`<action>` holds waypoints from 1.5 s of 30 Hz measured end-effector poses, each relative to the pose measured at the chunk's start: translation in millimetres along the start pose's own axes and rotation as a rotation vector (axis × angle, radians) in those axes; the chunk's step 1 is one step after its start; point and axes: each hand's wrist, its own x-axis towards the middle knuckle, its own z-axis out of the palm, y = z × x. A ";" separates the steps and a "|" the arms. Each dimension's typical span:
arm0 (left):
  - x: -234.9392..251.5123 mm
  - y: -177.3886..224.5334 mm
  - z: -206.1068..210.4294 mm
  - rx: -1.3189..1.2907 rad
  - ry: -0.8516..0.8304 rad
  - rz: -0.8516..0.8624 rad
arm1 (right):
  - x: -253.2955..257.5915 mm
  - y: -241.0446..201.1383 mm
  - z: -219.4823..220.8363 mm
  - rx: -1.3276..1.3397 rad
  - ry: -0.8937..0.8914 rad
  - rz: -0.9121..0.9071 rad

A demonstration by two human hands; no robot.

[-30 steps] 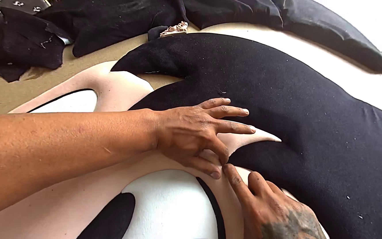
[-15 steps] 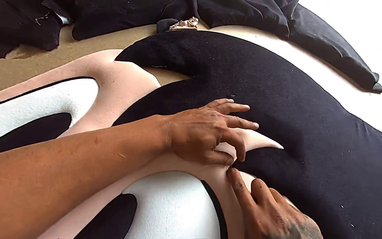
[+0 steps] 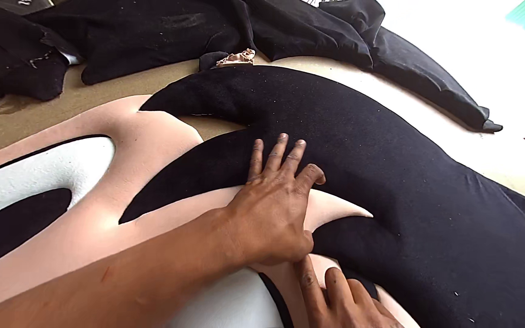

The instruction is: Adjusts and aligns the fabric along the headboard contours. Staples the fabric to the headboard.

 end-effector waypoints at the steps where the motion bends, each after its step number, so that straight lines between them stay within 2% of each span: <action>1: 0.0 3.3 -1.0 0.015 -0.022 -0.031 | -0.4 0.2 0.4 0.005 -0.001 0.001; 6: -1.3 10.4 -0.2 0.069 -0.051 -0.076 | -1.7 0.0 0.2 0.026 0.010 0.008; 12: -7.4 9.4 8.2 0.098 0.023 -0.075 | -4.1 3.2 1.2 0.112 0.017 0.024; 16: -16.1 3.1 20.1 0.076 0.207 -0.047 | -6.7 13.2 3.5 0.227 -0.020 0.017; 21: -38.6 -14.8 14.9 -0.062 0.314 0.107 | -6.8 12.3 0.7 0.238 -0.060 0.041; 25: -55.7 -35.4 7.2 0.057 0.229 0.420 | -7.3 5.0 -0.8 0.172 -0.016 0.088; 27: -57.2 -40.2 8.8 0.087 0.205 0.490 | -6.8 4.6 -3.1 0.174 -0.029 0.081; 34: -53.9 -42.3 18.9 0.081 0.190 0.487 | -5.9 12.7 -0.7 0.213 -0.084 0.002; 39: -54.7 -41.7 21.5 0.083 0.179 0.474 | -0.6 51.1 -9.1 0.358 -0.145 -0.132; 45: -54.0 -39.1 21.2 0.056 0.186 0.433 | 10.5 71.2 -5.5 0.501 0.020 -0.155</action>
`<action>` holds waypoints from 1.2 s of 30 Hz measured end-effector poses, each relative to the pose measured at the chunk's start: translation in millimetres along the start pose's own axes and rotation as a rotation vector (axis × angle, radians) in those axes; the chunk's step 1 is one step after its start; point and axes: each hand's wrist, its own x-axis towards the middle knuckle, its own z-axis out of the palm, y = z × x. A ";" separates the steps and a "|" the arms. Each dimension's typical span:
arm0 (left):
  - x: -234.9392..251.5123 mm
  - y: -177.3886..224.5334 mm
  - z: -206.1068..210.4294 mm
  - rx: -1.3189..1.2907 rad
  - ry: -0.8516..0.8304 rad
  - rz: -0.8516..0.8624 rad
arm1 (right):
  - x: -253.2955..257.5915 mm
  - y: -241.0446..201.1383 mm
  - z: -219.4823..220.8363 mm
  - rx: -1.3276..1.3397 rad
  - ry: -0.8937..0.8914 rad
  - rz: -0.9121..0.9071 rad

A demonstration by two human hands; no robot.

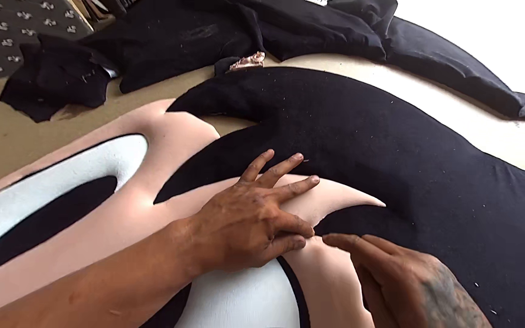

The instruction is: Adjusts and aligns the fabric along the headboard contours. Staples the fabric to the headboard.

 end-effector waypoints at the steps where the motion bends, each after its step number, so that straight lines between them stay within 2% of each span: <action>1: 0.5 -0.1 0.0 0.001 -0.003 0.000 | 1.1 4.0 5.9 0.013 0.024 -0.007; 5: 0.8 -1.1 -2.2 0.015 -0.019 0.016 | 3.0 15.0 26.8 0.016 0.123 -0.039; 9: 1.3 -1.4 -4.9 0.007 -0.028 0.013 | 4.2 9.3 28.3 0.068 0.104 -0.021; 14: 1.0 -1.9 -4.7 -0.001 -0.026 0.014 | -3.7 -13.0 33.6 -0.288 0.094 -0.025; 18: 1.7 -0.6 -5.5 0.027 -0.045 0.015 | -6.6 -30.9 38.0 -0.421 0.075 -0.012; 26: 2.5 3.5 -6.9 0.032 -0.081 -0.006 | -11.0 -33.7 37.7 -0.487 0.078 -0.047; 34: 5.4 4.0 -6.9 0.027 0.032 0.118 | -12.7 -25.7 39.3 -0.452 0.111 -0.101; 36: 7.1 4.3 -5.2 0.036 0.033 0.101 | -12.0 -22.8 38.8 -0.432 0.112 -0.129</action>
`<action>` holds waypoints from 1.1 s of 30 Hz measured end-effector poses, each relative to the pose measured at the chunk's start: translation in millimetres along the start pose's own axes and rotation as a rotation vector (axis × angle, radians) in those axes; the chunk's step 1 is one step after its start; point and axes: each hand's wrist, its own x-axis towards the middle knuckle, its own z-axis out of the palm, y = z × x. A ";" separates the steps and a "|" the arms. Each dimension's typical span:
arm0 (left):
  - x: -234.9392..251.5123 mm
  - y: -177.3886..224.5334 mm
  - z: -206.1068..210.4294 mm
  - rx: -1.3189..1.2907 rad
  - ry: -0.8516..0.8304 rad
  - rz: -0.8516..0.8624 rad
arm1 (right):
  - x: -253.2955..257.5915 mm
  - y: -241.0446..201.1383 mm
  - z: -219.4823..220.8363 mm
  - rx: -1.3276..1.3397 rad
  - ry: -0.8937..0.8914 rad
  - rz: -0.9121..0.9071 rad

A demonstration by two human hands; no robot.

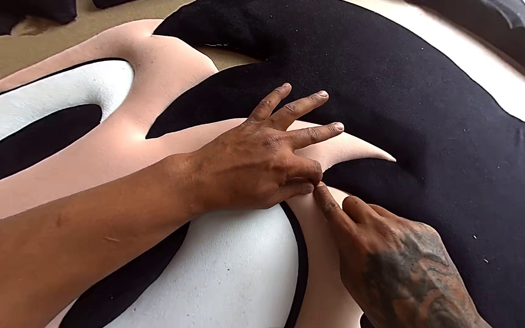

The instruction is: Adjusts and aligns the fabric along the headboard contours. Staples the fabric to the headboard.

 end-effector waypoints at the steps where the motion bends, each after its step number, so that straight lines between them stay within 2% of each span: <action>1: 0.0 0.2 0.7 -0.002 -0.010 -0.022 | 0.3 0.2 0.4 0.014 0.001 -0.005; 7: -1.1 3.3 0.8 0.010 -0.033 -0.113 | -1.5 2.7 2.3 0.030 -0.021 -0.008; 12: -3.5 4.2 0.1 0.000 -0.027 -0.136 | 1.4 13.5 -6.0 0.213 -0.115 -0.006; 14: -3.2 3.9 -0.4 0.008 -0.026 -0.134 | 1.0 31.3 0.9 0.242 -0.023 -0.037; 19: -2.9 1.6 -1.3 -0.010 -0.027 -0.119 | 13.7 52.1 -0.4 0.292 0.176 0.037; 24: -2.0 1.4 -2.0 -0.028 -0.033 -0.125 | 18.8 51.7 9.0 0.336 0.231 0.036; 28: -1.6 1.9 -1.5 -0.048 -0.018 -0.106 | 20.3 51.9 12.7 0.418 0.234 0.057; 33: -2.3 0.5 0.3 -0.096 0.020 -0.046 | 16.7 47.1 15.7 0.396 0.194 -0.006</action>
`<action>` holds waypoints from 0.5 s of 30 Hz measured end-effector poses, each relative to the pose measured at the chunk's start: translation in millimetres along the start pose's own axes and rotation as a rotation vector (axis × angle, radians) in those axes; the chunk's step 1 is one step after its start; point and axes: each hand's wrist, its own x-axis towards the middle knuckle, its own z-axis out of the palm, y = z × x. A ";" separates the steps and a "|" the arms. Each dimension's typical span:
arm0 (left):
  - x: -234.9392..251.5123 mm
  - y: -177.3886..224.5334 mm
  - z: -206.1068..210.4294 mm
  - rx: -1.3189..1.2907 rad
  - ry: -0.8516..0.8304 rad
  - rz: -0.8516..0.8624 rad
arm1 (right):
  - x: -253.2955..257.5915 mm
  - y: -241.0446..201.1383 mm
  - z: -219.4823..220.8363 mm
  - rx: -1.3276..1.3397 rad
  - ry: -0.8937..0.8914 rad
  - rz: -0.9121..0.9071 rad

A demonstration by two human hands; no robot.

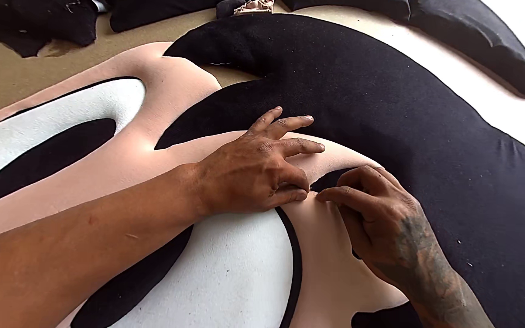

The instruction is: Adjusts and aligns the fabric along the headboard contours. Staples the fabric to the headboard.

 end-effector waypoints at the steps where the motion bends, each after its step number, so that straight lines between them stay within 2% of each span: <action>1: 0.0 0.3 0.3 0.002 -0.001 -0.002 | -1.3 -0.3 0.8 -0.004 -0.009 -0.004; 8: 1.5 1.8 -0.9 0.049 -0.045 0.000 | -4.5 -7.4 4.6 -0.061 -0.051 0.003; 15: 5.4 -1.0 1.1 0.083 -0.063 -0.016 | -12.2 -28.8 7.9 -0.263 -0.104 0.054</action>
